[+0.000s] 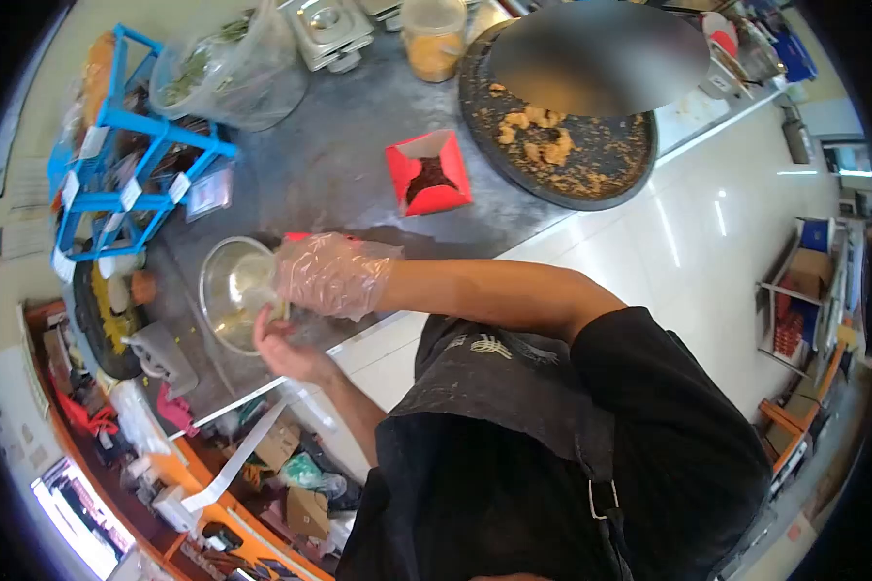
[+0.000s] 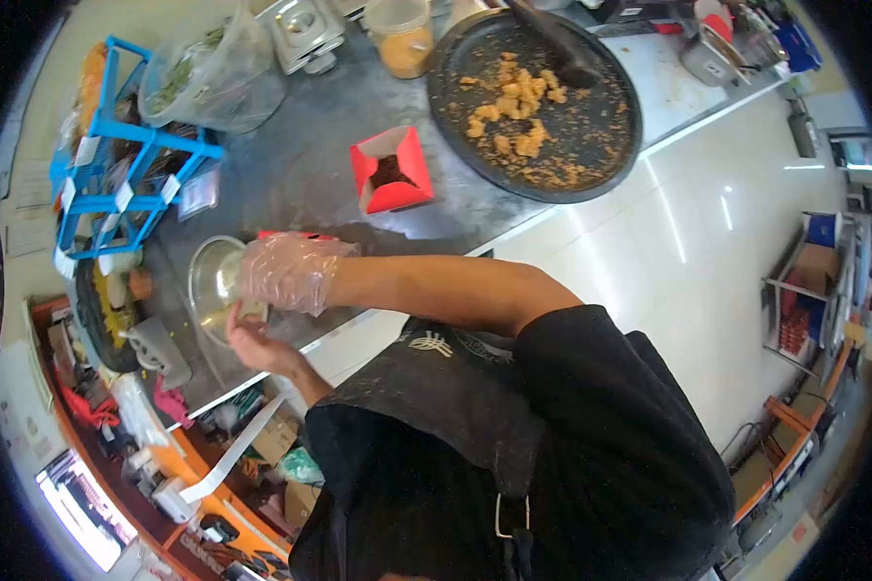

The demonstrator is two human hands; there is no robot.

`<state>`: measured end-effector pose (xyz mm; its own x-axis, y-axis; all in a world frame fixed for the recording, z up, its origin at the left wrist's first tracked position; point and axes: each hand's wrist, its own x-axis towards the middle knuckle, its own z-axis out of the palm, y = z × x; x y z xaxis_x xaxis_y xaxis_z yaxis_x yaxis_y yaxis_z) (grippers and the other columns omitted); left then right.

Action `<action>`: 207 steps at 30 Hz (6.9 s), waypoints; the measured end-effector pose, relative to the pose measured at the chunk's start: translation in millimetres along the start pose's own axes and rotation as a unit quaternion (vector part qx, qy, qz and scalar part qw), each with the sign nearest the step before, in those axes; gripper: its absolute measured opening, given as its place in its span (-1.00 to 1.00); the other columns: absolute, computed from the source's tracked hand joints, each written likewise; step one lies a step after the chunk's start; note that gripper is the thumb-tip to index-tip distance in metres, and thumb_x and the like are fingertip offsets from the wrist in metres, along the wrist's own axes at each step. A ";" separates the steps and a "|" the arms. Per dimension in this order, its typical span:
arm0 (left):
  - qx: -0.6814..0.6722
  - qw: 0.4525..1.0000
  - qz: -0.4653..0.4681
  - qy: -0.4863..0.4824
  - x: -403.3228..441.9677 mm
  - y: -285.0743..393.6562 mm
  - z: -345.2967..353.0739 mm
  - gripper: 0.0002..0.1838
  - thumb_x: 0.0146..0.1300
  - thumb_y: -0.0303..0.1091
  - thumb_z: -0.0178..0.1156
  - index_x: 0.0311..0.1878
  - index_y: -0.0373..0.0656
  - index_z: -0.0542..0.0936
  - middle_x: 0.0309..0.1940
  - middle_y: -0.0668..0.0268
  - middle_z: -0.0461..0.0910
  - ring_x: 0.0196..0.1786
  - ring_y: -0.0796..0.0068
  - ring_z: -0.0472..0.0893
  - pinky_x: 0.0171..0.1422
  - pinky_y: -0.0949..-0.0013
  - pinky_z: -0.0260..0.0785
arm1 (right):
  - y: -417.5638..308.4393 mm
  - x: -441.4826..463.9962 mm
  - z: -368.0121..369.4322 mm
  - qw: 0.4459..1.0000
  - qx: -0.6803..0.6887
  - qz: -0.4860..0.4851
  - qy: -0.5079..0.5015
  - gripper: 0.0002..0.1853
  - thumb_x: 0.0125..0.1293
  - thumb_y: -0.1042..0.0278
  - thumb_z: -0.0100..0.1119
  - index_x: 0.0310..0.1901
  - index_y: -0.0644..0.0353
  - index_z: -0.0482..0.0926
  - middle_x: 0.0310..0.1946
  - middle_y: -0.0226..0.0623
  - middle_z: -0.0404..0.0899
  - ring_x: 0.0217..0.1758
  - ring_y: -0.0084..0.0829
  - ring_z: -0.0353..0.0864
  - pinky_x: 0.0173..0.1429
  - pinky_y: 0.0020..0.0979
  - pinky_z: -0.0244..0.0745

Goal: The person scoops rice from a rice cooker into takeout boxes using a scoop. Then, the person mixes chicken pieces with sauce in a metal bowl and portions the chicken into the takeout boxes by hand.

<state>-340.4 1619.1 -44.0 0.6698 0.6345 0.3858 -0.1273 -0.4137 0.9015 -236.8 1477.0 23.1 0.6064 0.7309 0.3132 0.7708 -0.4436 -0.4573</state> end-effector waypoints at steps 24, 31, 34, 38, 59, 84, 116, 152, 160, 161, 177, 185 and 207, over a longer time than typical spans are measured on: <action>-0.216 0.911 -0.177 -0.303 -166.5 133.5 221.5 -0.79 0.47 -0.36 0.06 -0.25 -0.29 0.57 -0.56 0.40 0.47 -0.51 0.69 0.36 -0.42 0.57 0.16 | 263.9 -245.6 -159.0 0.983 -0.144 0.113 -0.007 0.25 -0.31 -0.40 0.49 0.46 -0.02 0.17 0.38 0.17 0.16 0.42 0.20 0.19 0.45 0.05 0.18; -0.203 0.938 -0.230 -0.158 -178.1 118.6 201.3 -0.75 0.49 -0.34 0.03 -0.27 -0.30 0.55 -0.57 0.37 0.45 -0.53 0.66 0.35 -0.45 0.55 0.17 | 273.5 -194.9 -160.5 0.979 -0.118 -0.076 -0.150 -0.19 -0.06 -0.11 0.38 0.30 -0.13 0.40 0.24 -0.13 0.36 0.21 0.04 0.46 0.11 0.03 0.51; -0.214 0.936 -0.243 -0.137 -178.3 116.6 196.9 -0.75 0.49 -0.34 0.02 -0.27 -0.29 0.55 -0.57 0.36 0.44 -0.53 0.66 0.35 -0.45 0.55 0.16 | 279.2 -192.4 -148.1 0.975 -0.125 -0.093 -0.159 -0.40 0.04 0.04 0.30 0.17 -0.08 0.48 0.10 -0.27 0.44 0.11 -0.12 0.49 0.01 -0.14 0.56; -0.212 0.950 -0.206 -0.105 -161.7 113.6 181.3 -0.76 0.47 -0.33 0.05 -0.27 -0.28 0.56 -0.57 0.35 0.45 -0.53 0.64 0.35 -0.44 0.55 0.17 | 306.8 -213.8 -109.8 0.982 -0.106 -0.154 -0.031 -0.64 0.13 0.21 0.22 -0.01 0.01 0.54 -0.18 -0.34 0.50 -0.08 -0.23 0.56 -0.17 -0.17 0.62; -0.080 0.913 -0.287 0.280 12.1 -75.9 -122.0 -0.73 0.37 -0.14 0.13 -0.03 -0.10 0.57 -0.38 0.42 0.52 -0.44 0.64 0.42 -0.43 0.54 0.19 | 177.2 -112.7 -135.9 0.474 0.799 0.254 0.268 -0.50 0.36 0.05 0.03 0.19 0.21 0.51 0.08 -0.16 0.59 -0.05 -0.33 0.64 -0.08 -0.27 0.65; -0.003 0.902 -0.409 0.140 -3.1 -113.4 -157.2 -0.63 0.27 -0.35 -0.01 -0.09 -0.55 0.55 -0.12 0.00 0.57 -0.24 0.24 0.61 -0.44 0.27 0.63 | 182.1 -170.1 -163.5 0.928 -0.006 0.362 0.085 -0.21 0.19 -0.03 0.32 0.36 0.24 0.35 0.31 0.04 0.37 0.40 -0.05 0.32 0.50 -0.19 0.16; -0.002 0.908 -0.419 -0.023 -257.9 105.2 55.4 -0.68 0.20 -0.43 0.01 -0.12 -0.49 0.59 -0.26 0.15 0.65 -0.28 0.40 0.59 -0.20 0.35 0.45 | 170.8 -188.3 -132.0 0.899 0.315 0.239 0.189 -0.80 0.27 0.31 0.17 -0.16 0.21 0.67 -0.28 -0.10 0.66 -0.26 -0.14 0.65 -0.08 -0.22 0.55; -0.022 0.887 -0.270 -0.375 -325.6 229.0 434.7 -0.76 0.19 -0.39 0.08 -0.20 -0.37 0.60 -0.45 0.35 0.58 -0.48 0.60 0.45 -0.40 0.46 0.29 | 351.0 -520.5 -480.2 0.946 -0.141 0.121 0.267 -0.76 0.24 0.39 0.27 -0.06 0.17 0.66 -0.09 -0.20 0.69 -0.05 -0.14 0.66 0.05 -0.18 0.55; -0.068 0.812 -0.389 -0.430 -371.2 211.4 582.8 -0.64 0.26 -0.33 0.03 -0.12 -0.55 0.48 -0.38 -0.02 0.62 -0.46 0.14 0.69 -0.53 0.21 0.64 | 507.4 -596.2 -540.7 0.875 -0.317 0.366 0.029 -0.82 0.18 0.28 0.15 -0.29 0.21 0.55 -0.30 -0.11 0.62 -0.08 -0.07 0.61 0.00 -0.12 0.53; -0.063 0.810 -0.383 -0.439 -369.2 216.7 584.6 -0.59 0.30 -0.28 0.03 -0.08 -0.56 0.48 -0.37 -0.04 0.62 -0.44 0.14 0.69 -0.52 0.23 0.64 | 514.3 -603.1 -535.5 0.891 -0.302 0.334 0.052 -0.82 0.18 0.29 0.15 -0.28 0.21 0.54 -0.31 -0.11 0.62 -0.10 -0.07 0.61 -0.02 -0.11 0.53; 0.057 0.901 0.060 -0.426 -327.8 292.3 722.4 -0.57 0.46 -0.20 0.02 0.23 -0.31 0.50 -0.11 0.05 0.60 -0.07 0.20 0.60 0.06 0.26 0.42 | 507.3 -563.1 -552.0 0.856 -0.379 0.293 -0.193 -0.94 0.10 0.39 0.14 -0.43 0.17 0.51 -0.49 -0.19 0.53 -0.41 -0.28 0.62 -0.31 -0.27 0.55; -0.069 0.869 -0.049 -0.488 -349.8 287.6 778.5 -0.67 0.47 -0.26 -0.03 0.06 -0.24 0.61 -0.31 0.04 0.55 -0.21 0.03 0.57 -0.05 0.17 0.38 | 581.7 -623.8 -505.0 0.965 -0.145 0.219 -0.010 -0.82 0.24 0.37 0.11 -0.32 0.32 0.59 -0.38 -0.14 0.60 -0.25 -0.17 0.65 -0.09 -0.31 0.58; -0.070 0.928 -0.050 -0.363 -333.8 282.5 750.8 -0.58 0.49 -0.13 -0.01 0.16 -0.25 0.58 -0.22 0.23 0.62 -0.26 0.36 0.56 -0.13 0.32 0.37 | 506.3 -677.8 -494.7 0.755 0.255 0.529 0.291 -0.88 0.43 0.39 0.10 -0.28 0.18 0.56 -0.43 -0.57 0.42 -0.34 -0.63 0.34 -0.26 -0.46 0.33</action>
<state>-50.6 800.2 -65.5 0.9930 0.0373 0.1118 -0.0987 -0.2549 0.9619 -161.0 500.4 -9.0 0.9280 -0.3102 -0.2062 -0.2897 -0.2531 -0.9231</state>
